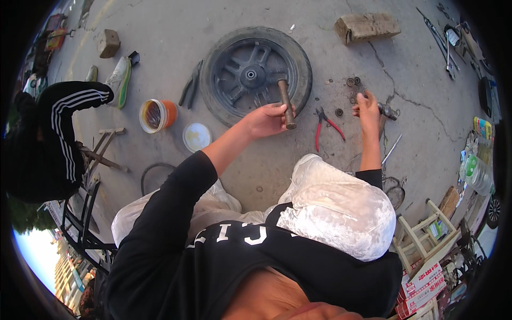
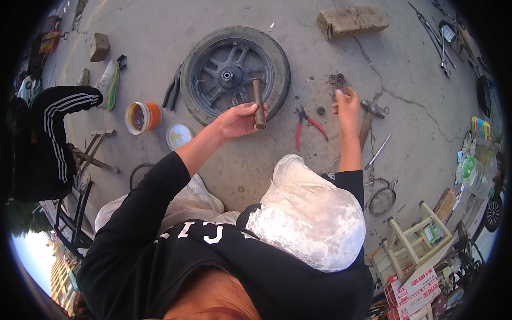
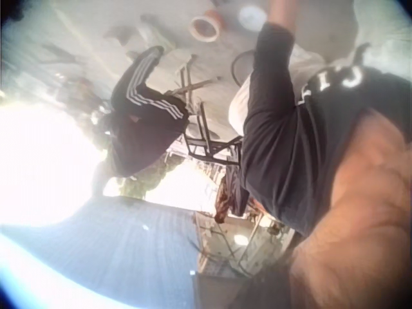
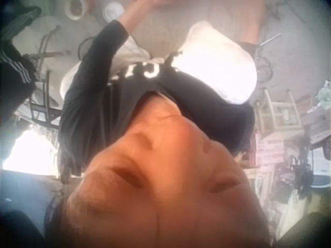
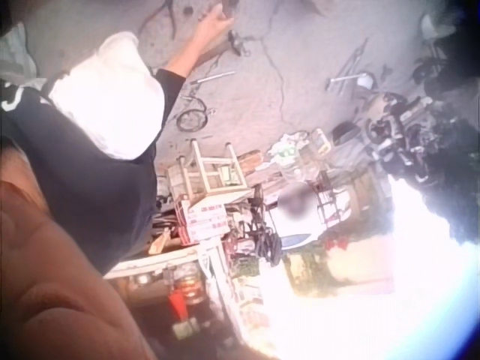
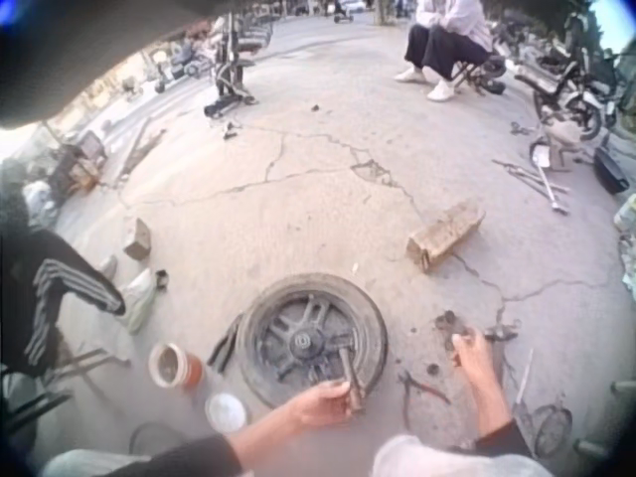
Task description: The person sits on the ground and uses a hammer and pliers to adjust components on a motorcycle wheel. They then lift the wheel and attach it to the front of a motorcycle, securing it with a wrench.
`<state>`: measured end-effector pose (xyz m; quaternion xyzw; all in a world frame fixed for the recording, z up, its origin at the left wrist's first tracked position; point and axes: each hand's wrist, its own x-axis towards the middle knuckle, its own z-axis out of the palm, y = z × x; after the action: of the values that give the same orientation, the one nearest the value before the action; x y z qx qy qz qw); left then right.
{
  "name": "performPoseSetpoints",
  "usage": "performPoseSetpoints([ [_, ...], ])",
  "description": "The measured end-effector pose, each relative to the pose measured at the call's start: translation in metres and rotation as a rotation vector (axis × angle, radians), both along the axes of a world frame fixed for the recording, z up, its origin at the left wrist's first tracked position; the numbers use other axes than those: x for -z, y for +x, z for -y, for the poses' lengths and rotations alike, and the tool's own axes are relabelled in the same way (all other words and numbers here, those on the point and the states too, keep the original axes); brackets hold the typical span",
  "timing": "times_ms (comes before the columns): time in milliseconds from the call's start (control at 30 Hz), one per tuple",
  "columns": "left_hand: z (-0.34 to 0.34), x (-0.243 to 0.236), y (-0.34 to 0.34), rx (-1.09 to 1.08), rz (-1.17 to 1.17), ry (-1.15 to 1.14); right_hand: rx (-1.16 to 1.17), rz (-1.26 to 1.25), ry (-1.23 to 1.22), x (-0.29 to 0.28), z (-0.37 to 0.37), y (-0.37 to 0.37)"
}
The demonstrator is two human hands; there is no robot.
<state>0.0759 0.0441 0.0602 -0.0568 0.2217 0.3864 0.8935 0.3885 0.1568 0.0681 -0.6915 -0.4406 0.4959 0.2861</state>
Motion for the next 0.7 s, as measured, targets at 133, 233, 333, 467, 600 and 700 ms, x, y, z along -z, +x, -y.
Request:
performPoseSetpoints([
  [133,0.010,0.018,-0.017,-0.032,-0.021,-0.003,-0.049,0.930,0.174,0.061,0.012,0.135],
  [233,0.014,0.020,-0.034,0.049,-0.152,0.111,-0.125,0.979,0.036,0.087,0.034,0.178],
  [333,0.013,-0.002,-0.050,0.022,-0.403,0.099,-0.178,0.922,0.012,0.097,0.038,0.189],
  [467,0.003,-0.003,-0.092,-0.111,-0.677,0.225,-0.152,0.926,-0.009,0.106,0.025,0.190],
  [600,-0.013,-0.003,-0.112,-0.312,-0.975,0.233,0.038,0.984,-0.014,0.103,0.019,0.188],
  [700,-0.024,0.002,-0.116,-0.370,-1.106,0.278,0.085,0.682,-0.073,0.087,0.009,0.187],
])
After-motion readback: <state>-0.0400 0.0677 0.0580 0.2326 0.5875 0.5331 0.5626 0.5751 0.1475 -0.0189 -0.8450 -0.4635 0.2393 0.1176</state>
